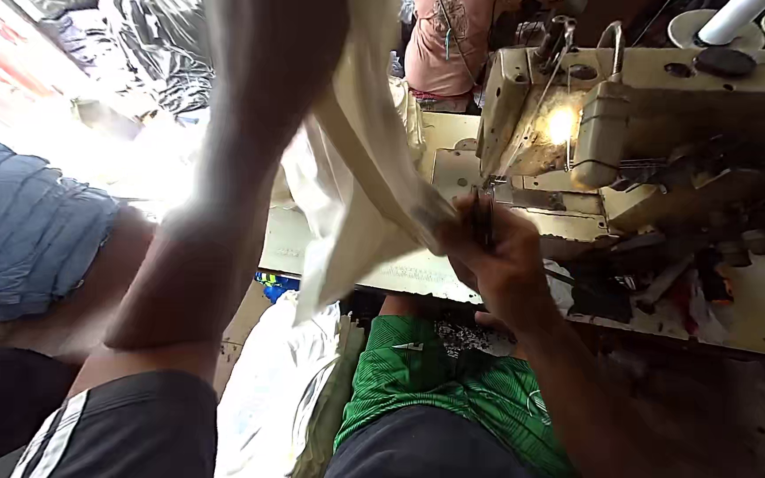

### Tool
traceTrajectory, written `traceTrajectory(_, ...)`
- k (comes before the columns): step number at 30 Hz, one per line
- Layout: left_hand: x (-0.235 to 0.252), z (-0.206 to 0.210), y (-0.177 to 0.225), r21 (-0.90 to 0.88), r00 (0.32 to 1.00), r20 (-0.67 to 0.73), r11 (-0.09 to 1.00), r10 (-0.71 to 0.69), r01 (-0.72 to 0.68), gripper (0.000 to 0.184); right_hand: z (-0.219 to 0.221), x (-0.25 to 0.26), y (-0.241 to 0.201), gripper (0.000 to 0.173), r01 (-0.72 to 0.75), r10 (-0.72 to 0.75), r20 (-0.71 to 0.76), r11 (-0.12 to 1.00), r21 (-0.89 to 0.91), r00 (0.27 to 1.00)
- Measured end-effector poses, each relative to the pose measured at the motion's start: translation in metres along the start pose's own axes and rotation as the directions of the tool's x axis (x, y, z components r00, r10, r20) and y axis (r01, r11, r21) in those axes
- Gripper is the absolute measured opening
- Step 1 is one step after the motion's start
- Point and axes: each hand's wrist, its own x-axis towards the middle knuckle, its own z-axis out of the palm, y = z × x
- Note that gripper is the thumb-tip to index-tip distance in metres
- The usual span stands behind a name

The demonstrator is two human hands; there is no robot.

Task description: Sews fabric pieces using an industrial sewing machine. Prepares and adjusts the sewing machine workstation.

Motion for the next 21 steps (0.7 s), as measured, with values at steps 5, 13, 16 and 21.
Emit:
traceTrajectory(5,-0.041,0.085,-0.043,-0.428,0.706,0.534,0.869,0.465,-0.248,0.041,-0.036,-0.070,0.099,0.014,-0.379,0.405,-0.277,0.914,0.142,0.871)
traceTrajectory(13,-0.052,0.106,-0.019,-0.568,0.612,0.540,0.787,0.577,-0.241,0.013,-0.025,-0.053,0.098,0.042,-0.107,-0.205,-0.258,0.550,-0.828,0.944)
traceTrajectory(16,-0.050,0.103,-0.007,-0.572,0.647,0.514,0.787,0.563,-0.232,0.013,-0.016,-0.036,0.096,0.039,-0.001,-0.251,-0.182,0.584,-0.812,0.951)
traceTrajectory(21,-0.060,0.106,-0.006,-0.461,0.806,0.455,0.875,0.378,-0.150,0.014,-0.021,-0.037,0.096,0.015,-0.091,-0.018,-0.336,0.948,-0.305,0.942)
